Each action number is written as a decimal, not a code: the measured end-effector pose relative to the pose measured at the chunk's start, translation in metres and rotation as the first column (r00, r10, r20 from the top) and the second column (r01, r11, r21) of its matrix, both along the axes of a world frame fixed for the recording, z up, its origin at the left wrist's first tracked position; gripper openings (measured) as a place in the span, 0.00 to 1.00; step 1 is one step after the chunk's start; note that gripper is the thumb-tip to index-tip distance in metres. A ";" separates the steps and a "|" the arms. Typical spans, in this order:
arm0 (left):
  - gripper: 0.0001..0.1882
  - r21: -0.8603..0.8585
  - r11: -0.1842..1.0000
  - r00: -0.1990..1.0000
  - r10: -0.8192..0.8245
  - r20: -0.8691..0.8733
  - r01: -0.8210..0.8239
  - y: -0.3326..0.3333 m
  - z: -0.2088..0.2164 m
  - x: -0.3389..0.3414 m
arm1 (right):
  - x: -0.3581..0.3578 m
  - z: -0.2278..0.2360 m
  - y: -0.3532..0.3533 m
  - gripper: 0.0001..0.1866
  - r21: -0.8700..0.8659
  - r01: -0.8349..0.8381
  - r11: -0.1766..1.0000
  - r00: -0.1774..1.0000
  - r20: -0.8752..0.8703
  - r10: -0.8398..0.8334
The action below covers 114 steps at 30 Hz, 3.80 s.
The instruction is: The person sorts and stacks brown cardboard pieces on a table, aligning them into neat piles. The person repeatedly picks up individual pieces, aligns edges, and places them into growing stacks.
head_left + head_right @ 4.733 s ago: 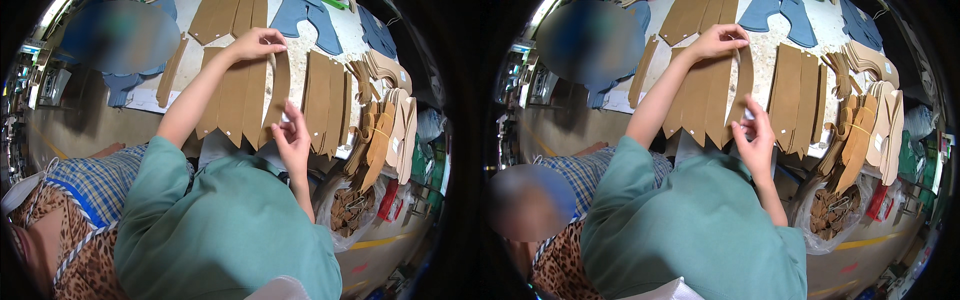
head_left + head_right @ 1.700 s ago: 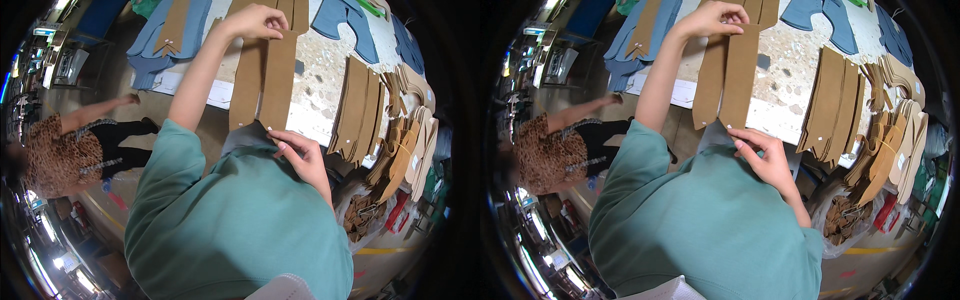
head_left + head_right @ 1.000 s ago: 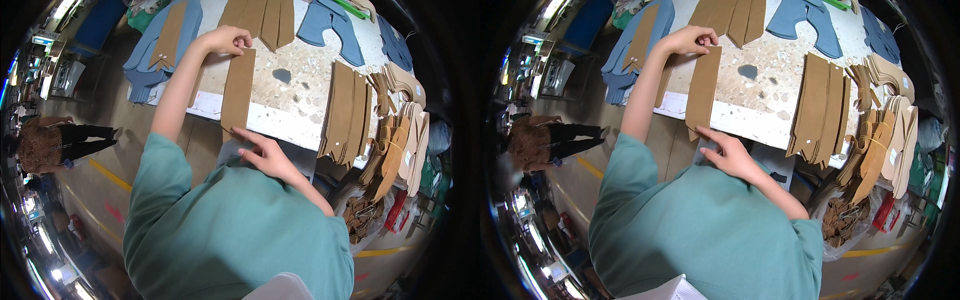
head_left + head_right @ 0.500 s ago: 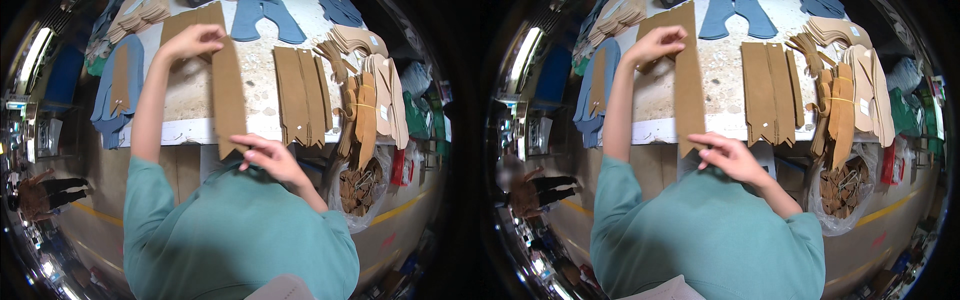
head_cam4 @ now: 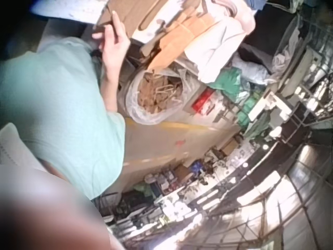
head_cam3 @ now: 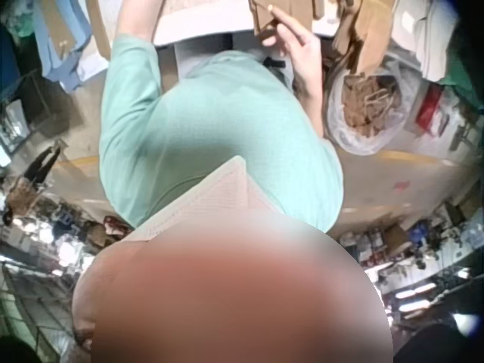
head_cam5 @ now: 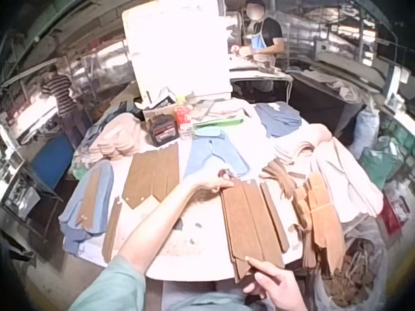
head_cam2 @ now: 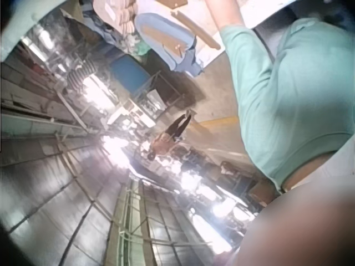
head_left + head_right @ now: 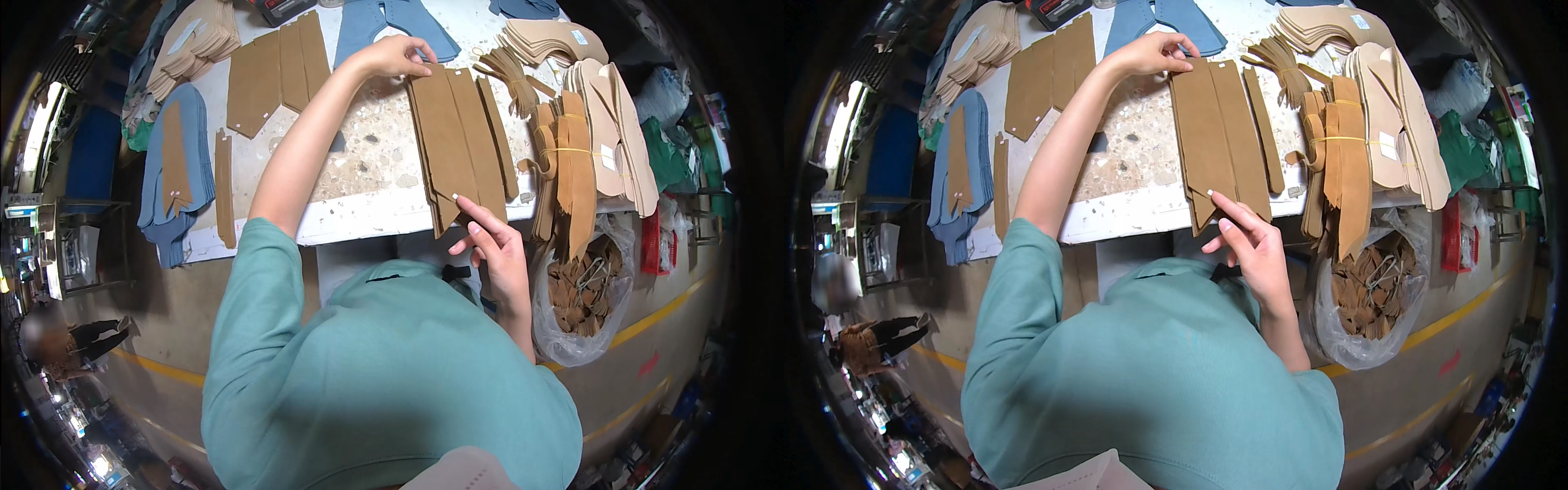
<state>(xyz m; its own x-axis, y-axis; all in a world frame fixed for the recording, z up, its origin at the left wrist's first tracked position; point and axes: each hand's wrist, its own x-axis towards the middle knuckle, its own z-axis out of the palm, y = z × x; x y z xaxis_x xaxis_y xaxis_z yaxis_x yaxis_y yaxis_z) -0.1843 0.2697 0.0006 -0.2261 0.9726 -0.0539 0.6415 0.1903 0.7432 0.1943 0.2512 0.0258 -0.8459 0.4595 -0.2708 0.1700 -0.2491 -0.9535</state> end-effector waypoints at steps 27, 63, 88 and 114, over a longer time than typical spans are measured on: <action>0.08 0.291 0.856 0.902 0.428 0.060 -0.426 -0.199 -0.003 0.161 | -0.082 0.098 -0.058 0.09 0.287 -0.855 0.432 -0.004 -0.837 0.547; 0.10 0.074 0.992 0.982 0.110 -0.153 -0.099 -0.248 0.063 0.091 | -0.151 -0.032 -0.059 0.18 0.018 -0.221 0.975 0.954 -0.201 0.220; 0.12 0.213 0.551 0.529 0.514 0.676 -0.807 -0.266 0.035 -0.142 | -0.067 -0.034 -0.045 0.26 0.373 -0.132 0.918 0.976 -0.114 0.187; 0.26 0.044 0.719 0.647 0.594 0.478 -0.694 -0.293 0.006 0.175 | -0.081 -0.031 -0.051 0.29 0.249 -0.292 0.923 0.947 -0.061 0.316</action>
<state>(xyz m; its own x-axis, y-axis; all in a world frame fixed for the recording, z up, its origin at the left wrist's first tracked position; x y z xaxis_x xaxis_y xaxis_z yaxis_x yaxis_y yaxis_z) -0.0093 -0.0238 0.0064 -0.8038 0.5842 -0.1121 0.0469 0.2502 0.9671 0.1133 0.2006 -0.0048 -0.9717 0.2159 -0.0957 0.1049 0.0315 -0.9940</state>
